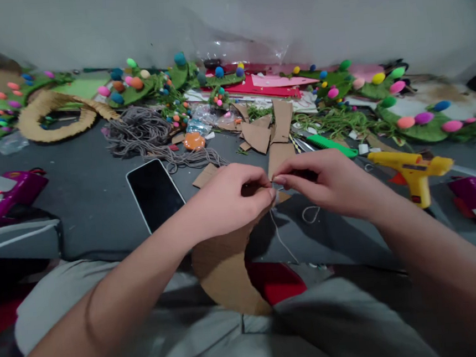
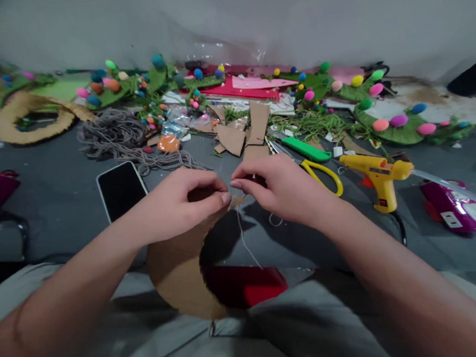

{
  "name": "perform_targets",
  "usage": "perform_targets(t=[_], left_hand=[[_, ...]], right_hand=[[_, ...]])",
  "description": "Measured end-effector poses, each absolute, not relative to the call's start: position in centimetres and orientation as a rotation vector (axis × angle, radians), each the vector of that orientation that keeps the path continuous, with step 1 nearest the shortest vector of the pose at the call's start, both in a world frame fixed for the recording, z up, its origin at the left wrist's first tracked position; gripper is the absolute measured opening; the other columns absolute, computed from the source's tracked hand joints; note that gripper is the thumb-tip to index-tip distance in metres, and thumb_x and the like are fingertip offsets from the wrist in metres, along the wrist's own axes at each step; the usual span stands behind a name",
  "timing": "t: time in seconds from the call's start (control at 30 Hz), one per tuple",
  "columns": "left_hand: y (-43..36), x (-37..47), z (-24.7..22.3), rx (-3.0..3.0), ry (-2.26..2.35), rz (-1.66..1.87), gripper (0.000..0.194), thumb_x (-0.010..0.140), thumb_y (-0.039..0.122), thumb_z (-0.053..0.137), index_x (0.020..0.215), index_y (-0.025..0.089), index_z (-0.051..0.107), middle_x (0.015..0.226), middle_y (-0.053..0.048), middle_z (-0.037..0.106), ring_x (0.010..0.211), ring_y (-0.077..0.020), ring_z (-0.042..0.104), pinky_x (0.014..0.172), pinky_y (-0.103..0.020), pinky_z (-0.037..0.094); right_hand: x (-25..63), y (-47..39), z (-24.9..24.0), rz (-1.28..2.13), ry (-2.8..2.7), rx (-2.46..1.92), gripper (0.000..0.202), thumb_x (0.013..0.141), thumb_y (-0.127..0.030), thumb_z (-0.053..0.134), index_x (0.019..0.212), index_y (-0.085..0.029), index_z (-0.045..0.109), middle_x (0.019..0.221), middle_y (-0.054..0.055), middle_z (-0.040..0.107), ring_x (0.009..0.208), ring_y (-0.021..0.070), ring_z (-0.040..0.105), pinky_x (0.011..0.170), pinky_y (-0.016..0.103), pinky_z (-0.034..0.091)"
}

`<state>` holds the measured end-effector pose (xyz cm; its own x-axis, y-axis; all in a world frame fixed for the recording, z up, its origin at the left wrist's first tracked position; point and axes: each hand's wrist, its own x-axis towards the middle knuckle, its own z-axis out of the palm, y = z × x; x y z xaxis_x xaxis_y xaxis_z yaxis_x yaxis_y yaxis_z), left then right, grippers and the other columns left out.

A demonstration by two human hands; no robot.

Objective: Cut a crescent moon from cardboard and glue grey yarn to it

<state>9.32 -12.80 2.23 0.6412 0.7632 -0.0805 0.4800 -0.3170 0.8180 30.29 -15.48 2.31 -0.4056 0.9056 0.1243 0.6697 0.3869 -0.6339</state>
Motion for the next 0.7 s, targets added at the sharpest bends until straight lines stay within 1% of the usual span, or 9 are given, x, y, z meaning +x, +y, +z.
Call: perform_targets(t=[0.1,0.17,0.27,0.37,0.47,0.6,0.7], left_hand=[[-12.4,8.9,2.9,2.158,1.105,0.482,0.018,0.087,0.029,0.062,0.079,0.017,0.073,0.067,0.0,0.065,0.062,-0.0143,0.052,0.055,-0.028,0.033],[-12.1,8.7,3.2,2.15,1.116,0.581,0.017,0.087,0.028,0.062,0.081,0.017,0.073,0.071,-0.002,0.068,0.065,-0.015,0.056,0.057,-0.028,0.036],[-11.9,8.5,3.4,2.021,1.079,0.704,0.017,0.089,0.026,0.062,0.08,0.015,0.072,0.074,-0.003,0.07,0.067,-0.0151,0.059,0.06,-0.027,0.042],[-12.0,8.4,3.4,1.886,1.037,0.804,0.018,0.09,0.027,0.063,0.079,0.015,0.07,0.072,-0.003,0.068,0.064,-0.014,0.059,0.059,-0.026,0.043],[-12.3,8.2,3.1,1.742,0.955,0.859,0.018,0.09,0.029,0.065,0.081,0.015,0.069,0.069,-0.001,0.066,0.059,-0.0119,0.056,0.056,-0.025,0.043],[-12.6,7.9,2.3,1.6,0.9,0.826,0.019,0.09,0.032,0.068,0.081,0.015,0.069,0.065,0.001,0.062,0.055,-0.0107,0.055,0.052,-0.023,0.043],[-12.7,7.8,1.8,1.557,0.891,0.789,0.02,0.089,0.034,0.071,0.082,0.016,0.069,0.066,0.0,0.063,0.056,-0.0109,0.056,0.053,-0.022,0.044]], right_hand=[[28.7,-16.1,3.6,0.537,-2.139,-1.479,0.014,0.093,-0.021,0.062,0.082,-0.02,0.071,0.068,-0.001,0.069,0.058,0.013,0.057,0.056,0.027,0.039],[27.6,-16.9,4.0,0.457,-2.099,-1.499,0.014,0.093,-0.02,0.062,0.081,-0.019,0.069,0.068,-0.001,0.067,0.057,0.0128,0.055,0.055,0.027,0.038],[26.7,-18.4,3.6,0.298,-2.109,-1.437,0.014,0.097,-0.021,0.059,0.09,-0.018,0.071,0.078,0.002,0.069,0.066,0.015,0.06,0.061,0.028,0.042],[26.6,-19.6,2.7,0.175,-2.183,-1.37,0.017,0.1,-0.021,0.054,0.1,-0.016,0.071,0.085,0.006,0.069,0.075,0.0178,0.064,0.068,0.03,0.046],[26.9,-20.0,1.9,0.242,-2.162,-1.341,0.016,0.1,-0.019,0.055,0.101,-0.017,0.071,0.085,0.005,0.07,0.075,0.017,0.064,0.069,0.03,0.047],[27.6,-19.6,1.5,0.483,-2.031,-1.342,0.012,0.098,-0.019,0.059,0.098,-0.02,0.072,0.087,0.004,0.074,0.076,0.0158,0.067,0.071,0.028,0.051],[28.2,-19.1,1.3,0.645,-1.983,-1.353,0.014,0.098,-0.02,0.059,0.096,-0.021,0.073,0.091,0.004,0.077,0.079,0.0172,0.07,0.074,0.028,0.053]])
